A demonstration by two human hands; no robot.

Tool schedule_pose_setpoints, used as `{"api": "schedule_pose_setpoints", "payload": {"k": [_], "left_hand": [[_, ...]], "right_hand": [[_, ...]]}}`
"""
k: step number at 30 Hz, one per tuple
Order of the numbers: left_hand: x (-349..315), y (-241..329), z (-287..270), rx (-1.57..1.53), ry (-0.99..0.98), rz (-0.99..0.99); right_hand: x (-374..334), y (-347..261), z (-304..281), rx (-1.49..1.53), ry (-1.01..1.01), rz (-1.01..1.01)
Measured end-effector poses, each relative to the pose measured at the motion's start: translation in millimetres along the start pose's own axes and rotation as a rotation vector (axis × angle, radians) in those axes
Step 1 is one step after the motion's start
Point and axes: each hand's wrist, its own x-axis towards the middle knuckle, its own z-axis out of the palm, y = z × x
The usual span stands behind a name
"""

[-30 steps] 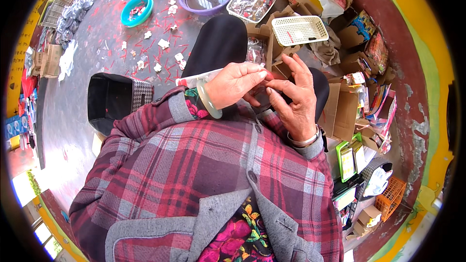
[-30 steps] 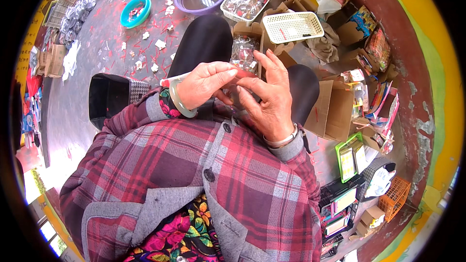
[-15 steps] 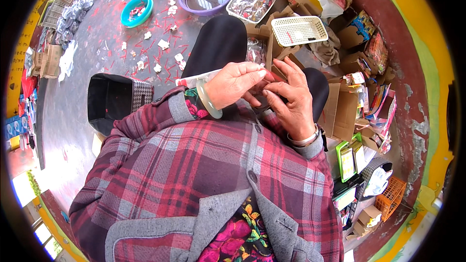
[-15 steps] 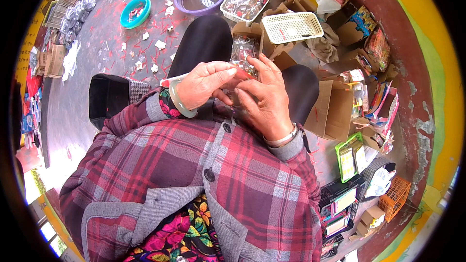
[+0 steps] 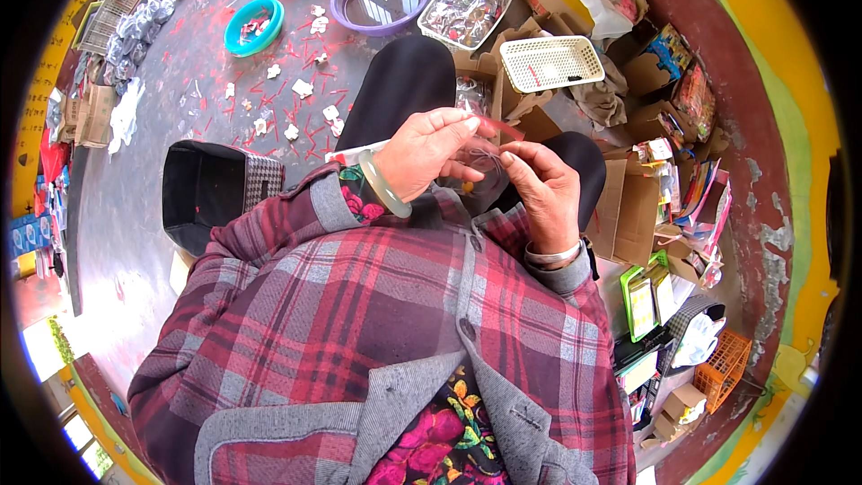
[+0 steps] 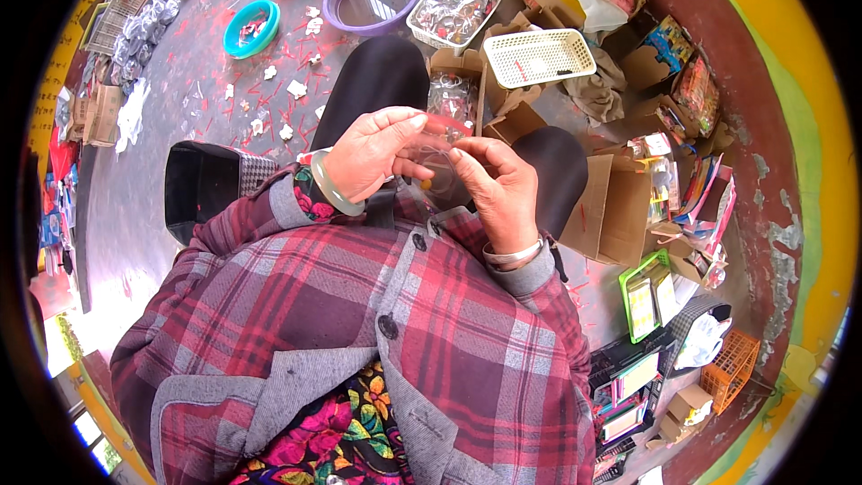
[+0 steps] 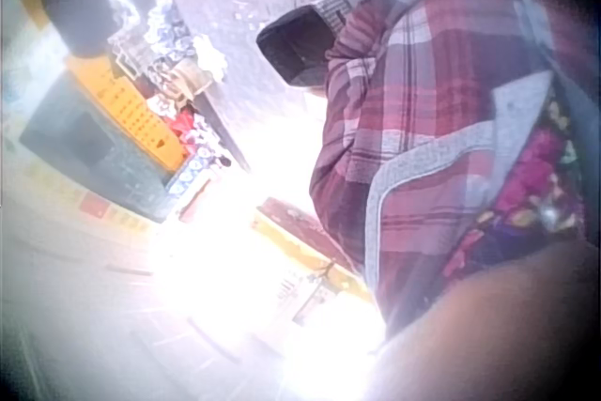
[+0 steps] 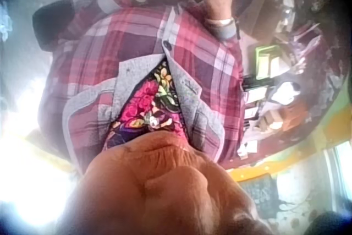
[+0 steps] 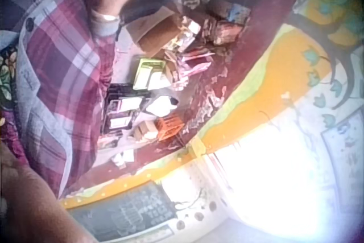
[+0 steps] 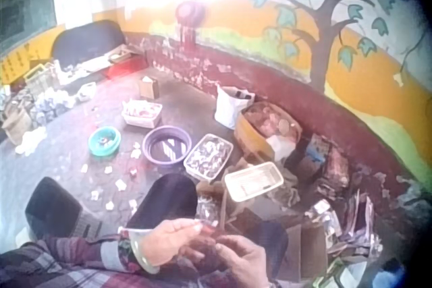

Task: The person sits on the floor and packs small items into clear plastic bags. They handle items such as a yellow bead, a white cord, and a red ribbon, placing them into bags and setting the filled bags into a nearby cardboard box.

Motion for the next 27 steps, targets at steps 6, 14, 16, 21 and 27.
{"api": "schedule_pose_setpoints", "payload": {"k": [6,14,16,21,27], "left_hand": [[0.9,-3.2,-4.8,-0.029,-0.016,-0.049],[1.4,-5.1,-3.1,-0.019,-0.020,-0.077],[1.9,-8.0,-5.5,-0.029,0.013,-0.081],[2.9,-10.5,-6.6,-0.076,0.016,-0.077],[3.3,-12.1,-6.9,-0.086,0.008,-0.094]], "right_hand": [[-0.3,4.6,-0.3,0.021,0.034,-0.011],[2.8,10.5,1.8,0.143,0.048,-0.012],[2.1,9.4,2.4,0.156,0.046,0.016],[2.3,9.4,4.2,0.179,0.059,0.059],[2.0,11.6,8.0,0.151,0.101,0.023]]}}
